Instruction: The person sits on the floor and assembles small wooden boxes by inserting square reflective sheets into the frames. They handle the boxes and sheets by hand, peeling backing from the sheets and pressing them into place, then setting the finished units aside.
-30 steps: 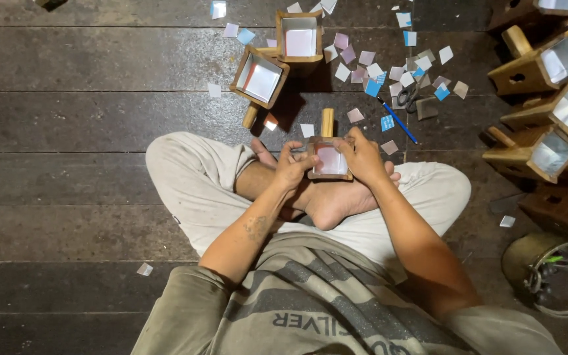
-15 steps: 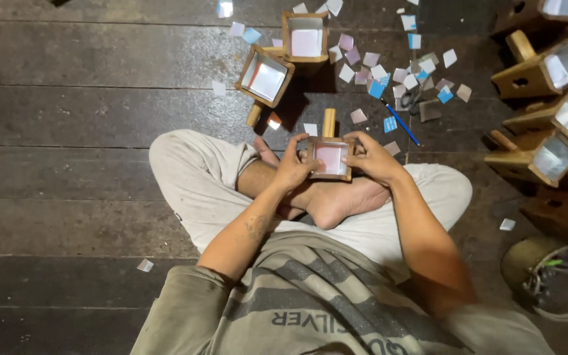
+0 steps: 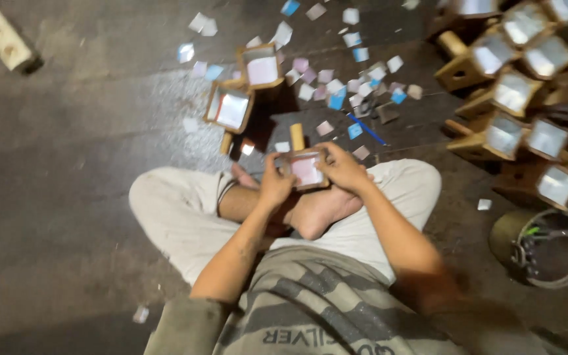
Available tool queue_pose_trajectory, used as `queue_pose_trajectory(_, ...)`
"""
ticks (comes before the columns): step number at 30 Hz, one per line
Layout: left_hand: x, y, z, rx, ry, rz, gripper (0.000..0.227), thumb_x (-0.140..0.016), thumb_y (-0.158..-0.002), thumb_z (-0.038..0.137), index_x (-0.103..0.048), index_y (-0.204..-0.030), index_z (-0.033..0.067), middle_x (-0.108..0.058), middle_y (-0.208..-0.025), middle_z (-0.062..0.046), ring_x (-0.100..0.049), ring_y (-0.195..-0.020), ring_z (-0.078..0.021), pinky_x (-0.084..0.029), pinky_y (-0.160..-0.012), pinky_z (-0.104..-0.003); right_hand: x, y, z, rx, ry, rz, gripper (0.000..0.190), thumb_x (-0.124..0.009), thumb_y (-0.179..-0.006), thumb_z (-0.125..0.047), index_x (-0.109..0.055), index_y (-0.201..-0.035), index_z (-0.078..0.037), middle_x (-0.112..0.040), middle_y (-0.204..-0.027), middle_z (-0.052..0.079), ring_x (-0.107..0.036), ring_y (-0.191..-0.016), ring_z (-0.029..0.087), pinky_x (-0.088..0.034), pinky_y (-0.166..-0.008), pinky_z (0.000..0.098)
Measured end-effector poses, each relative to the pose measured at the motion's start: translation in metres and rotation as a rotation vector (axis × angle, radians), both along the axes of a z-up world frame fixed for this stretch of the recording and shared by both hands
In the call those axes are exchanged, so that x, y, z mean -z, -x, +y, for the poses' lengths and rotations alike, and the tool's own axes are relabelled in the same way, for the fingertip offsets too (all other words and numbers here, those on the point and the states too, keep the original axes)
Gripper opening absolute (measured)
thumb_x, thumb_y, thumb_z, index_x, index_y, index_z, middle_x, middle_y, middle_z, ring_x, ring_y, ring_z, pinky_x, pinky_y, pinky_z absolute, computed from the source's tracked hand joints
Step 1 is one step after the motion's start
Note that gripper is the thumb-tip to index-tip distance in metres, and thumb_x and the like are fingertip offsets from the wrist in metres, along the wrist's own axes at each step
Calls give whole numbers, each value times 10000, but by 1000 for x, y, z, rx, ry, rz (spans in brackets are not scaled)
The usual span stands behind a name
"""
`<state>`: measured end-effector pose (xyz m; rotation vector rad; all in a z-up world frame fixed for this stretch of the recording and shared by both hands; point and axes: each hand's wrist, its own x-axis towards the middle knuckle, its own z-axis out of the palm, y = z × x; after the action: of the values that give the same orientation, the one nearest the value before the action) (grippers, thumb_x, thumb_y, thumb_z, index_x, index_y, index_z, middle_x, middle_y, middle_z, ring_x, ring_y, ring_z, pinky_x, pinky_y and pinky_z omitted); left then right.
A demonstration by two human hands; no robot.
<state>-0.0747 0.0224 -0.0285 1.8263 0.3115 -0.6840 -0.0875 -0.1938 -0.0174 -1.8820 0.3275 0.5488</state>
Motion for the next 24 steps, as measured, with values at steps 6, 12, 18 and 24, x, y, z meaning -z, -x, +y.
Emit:
queue_pose_trajectory(6,-55,-9,-3,-83,214,-179,794,-751,-684,-40,-441,-1396,123,-567,-1283,-206,-552,-1198,-374,-453,-1079,-498,-116,32,13,-29,81,-39,1161,-949,-685,-323,-285,-1637,-333,-461,-1566,240,-558,-1278,548,-490,-1089,596)
queue_pose_trajectory(12,-63,-2,-42,170,183,-294,840,-813,-675,62,-419,-1415,124,-620,-1305,-258,-581,-1217,-543,-475,-1015,-615,-90,69,-6,50,459,-698,1081,-991,-636,-347,-467,-1556,-131,-555,-1316,143,-664,-1151,380,-580,-950,495)
queue_pose_trajectory(18,-73,1,-61,280,236,-232,800,-739,-735,5,-398,-1450,118,-600,-1350,-251,-556,-1258,-525,-469,-1015,-629,-58,84,-20,237,502,-900,980,-987,-645,-455,-598,-1479,-119,-596,-1210,130,-672,-1101,350,-573,-946,426)
queue_pose_trajectory(24,-147,-17,-83,317,364,-63,828,-859,-786,168,-446,-1497,74,-555,-1358,-257,-641,-1092,-396,-616,-892,-511,-117,86,-48,478,225,-426,1247,-1017,-536,-247,-383,-1608,-196,-620,-1228,305,-624,-1163,558,-524,-994,632)
